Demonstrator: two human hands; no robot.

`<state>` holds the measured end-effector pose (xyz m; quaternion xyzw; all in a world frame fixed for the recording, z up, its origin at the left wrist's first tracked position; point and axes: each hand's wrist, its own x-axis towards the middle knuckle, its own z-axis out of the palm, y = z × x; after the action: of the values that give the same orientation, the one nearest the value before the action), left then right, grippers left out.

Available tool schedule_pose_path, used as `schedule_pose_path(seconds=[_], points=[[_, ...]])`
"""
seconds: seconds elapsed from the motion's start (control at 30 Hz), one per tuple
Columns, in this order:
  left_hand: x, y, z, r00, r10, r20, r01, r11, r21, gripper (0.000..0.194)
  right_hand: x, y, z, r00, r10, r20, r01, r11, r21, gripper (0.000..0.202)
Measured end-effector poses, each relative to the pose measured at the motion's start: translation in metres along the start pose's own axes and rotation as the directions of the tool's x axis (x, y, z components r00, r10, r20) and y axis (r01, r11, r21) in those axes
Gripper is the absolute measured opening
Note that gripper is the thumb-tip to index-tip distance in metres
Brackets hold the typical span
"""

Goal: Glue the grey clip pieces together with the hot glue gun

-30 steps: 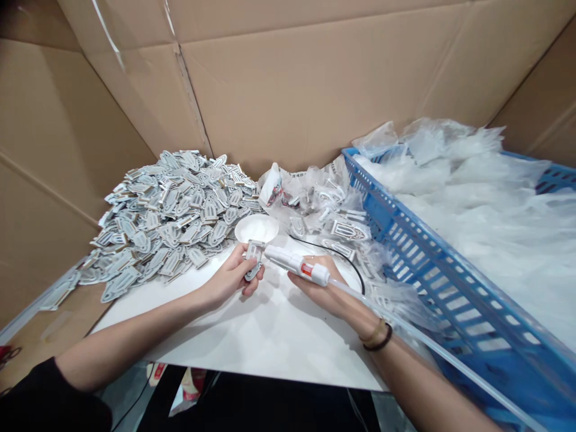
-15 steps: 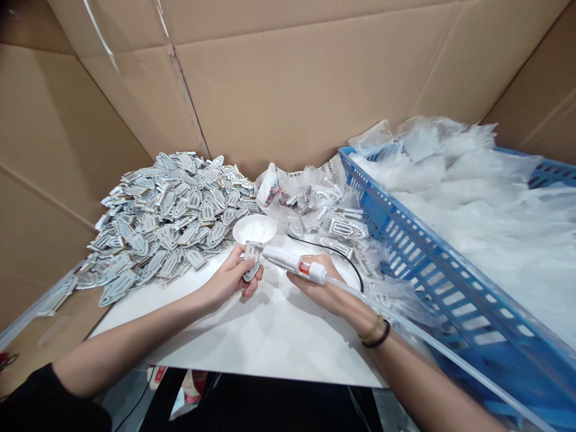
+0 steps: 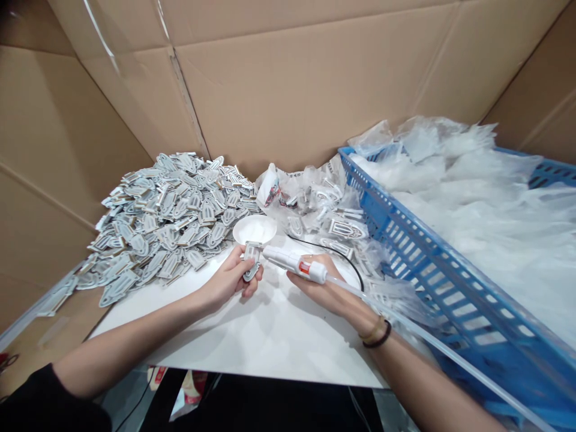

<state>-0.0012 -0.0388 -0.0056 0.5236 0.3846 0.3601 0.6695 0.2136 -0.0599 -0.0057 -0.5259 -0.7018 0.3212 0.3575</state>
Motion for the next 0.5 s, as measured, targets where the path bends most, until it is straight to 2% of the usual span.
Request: schedule_pose_path(seconds=[0.17, 0.33, 0.5], points=[[-0.001, 0.004, 0.002, 1.000, 0.007, -0.014, -0.008, 0.999, -0.046, 0.027, 0.000, 0.000, -0.001, 0.999, -0.039, 0.001, 0.039, 0.999, -0.036, 0.034], [-0.001, 0.008, 0.004, 1.000, 0.019, -0.018, -0.021, 0.995, -0.097, 0.030, 0.001, 0.007, -0.001, 0.999, 0.006, -0.043, -0.010, 0.996, -0.093, 0.037], [-0.001, 0.008, 0.002, 1.000, 0.029, -0.004, -0.029, 0.995, -0.092, 0.030, 0.001, 0.010, 0.000, 0.999, 0.001, -0.052, -0.006, 0.995, -0.096, 0.038]])
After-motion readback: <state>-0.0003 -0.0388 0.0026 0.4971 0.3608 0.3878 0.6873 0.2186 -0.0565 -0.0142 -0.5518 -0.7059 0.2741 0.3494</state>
